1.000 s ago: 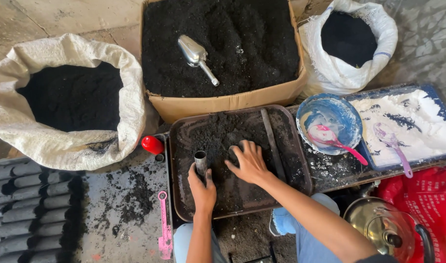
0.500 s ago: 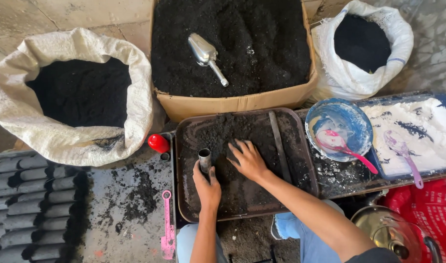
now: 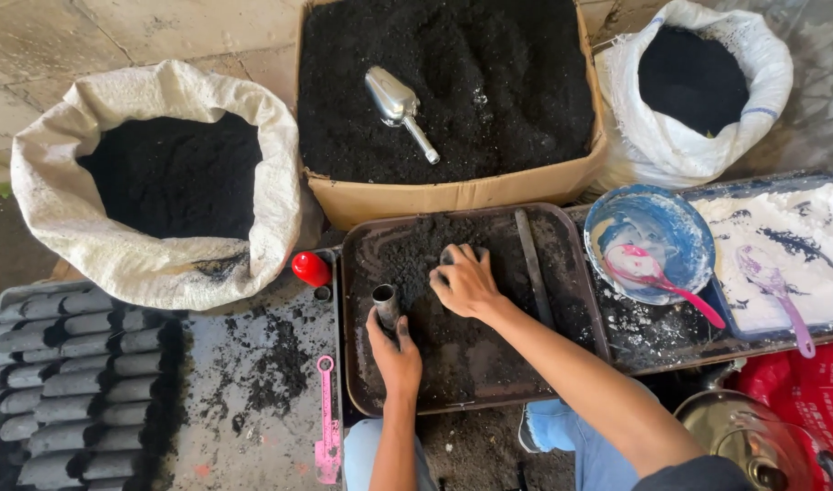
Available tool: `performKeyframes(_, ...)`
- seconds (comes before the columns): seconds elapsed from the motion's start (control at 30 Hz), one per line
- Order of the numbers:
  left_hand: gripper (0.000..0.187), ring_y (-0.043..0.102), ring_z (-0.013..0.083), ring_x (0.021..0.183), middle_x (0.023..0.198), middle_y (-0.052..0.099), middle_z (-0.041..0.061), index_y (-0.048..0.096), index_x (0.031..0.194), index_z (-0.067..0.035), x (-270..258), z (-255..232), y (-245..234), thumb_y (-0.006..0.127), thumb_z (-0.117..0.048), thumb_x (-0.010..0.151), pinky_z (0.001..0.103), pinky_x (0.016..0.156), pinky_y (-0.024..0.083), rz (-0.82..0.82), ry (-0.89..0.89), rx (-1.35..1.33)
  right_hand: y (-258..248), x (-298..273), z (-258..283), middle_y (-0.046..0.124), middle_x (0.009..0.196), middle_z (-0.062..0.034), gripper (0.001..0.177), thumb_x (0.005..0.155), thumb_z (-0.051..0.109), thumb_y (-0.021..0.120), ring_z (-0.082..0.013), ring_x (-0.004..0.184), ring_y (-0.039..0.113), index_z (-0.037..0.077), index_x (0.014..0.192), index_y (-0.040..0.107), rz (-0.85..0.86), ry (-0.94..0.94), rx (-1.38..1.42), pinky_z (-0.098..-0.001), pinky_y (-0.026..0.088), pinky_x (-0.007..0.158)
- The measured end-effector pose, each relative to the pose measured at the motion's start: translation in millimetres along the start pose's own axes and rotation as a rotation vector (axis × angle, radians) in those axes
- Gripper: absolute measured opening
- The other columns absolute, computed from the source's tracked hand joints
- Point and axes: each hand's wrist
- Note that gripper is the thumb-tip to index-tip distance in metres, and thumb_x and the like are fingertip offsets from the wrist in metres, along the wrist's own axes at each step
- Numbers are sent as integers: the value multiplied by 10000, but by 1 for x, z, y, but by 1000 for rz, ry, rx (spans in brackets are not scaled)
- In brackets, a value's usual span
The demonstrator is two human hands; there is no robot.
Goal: The person is manually producing compressed charcoal briquettes by filling a cylindrical metal mold with powder and tamping it down with a rod.
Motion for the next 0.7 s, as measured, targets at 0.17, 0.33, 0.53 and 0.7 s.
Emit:
performKeyframes(0.17, 392, 502, 364, 1051, 1099, 457, 205, 311, 1249, -24, 1, -5, -4, 460, -108, 897, 481, 882, 423, -33, -7, -27, -4, 17, -21, 586, 881, -70, 218, 724, 342, 584, -290, 891, 571, 167, 819, 672, -36, 176, 276, -453, 468, 751)
performKeyframes(0.33, 406, 470, 420, 1073, 1153, 384, 270, 238, 1275, 14, 1, -18, -8, 400, -50, 907, 567, 907, 420, 21, -42, -128, -26, 37, -13, 457, 1160, -267, 488, 783, 386, 542, -403, 1113, 447, -8, 1072, 547, -70, 126, 216, -482, 397, 899)
performKeyframes(0.53, 431, 467, 411, 1084, 1179, 371, 261, 222, 1285, 12, 3, -6, -4, 411, -59, 904, 553, 909, 428, 35, -45, -100, -34, 49, 25, 313, 1325, -219, 576, 835, 398, 472, -384, 1263, 263, 36, 1281, 424, 245, 23, 140, -491, 327, 994)
performKeyframes(0.7, 422, 468, 418, 1073, 1145, 389, 257, 234, 1271, 16, 3, -17, -7, 416, -41, 894, 570, 874, 434, 35, -11, -72, -26, 27, 19, 354, 1294, -195, 524, 868, 388, 411, -376, 1248, 281, 65, 1280, 430, 380, -143, 110, -509, 327, 973)
Point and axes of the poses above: each hand's wrist, its own x-axis towards the middle knuckle, its own y-axis out of the palm, z = x × y
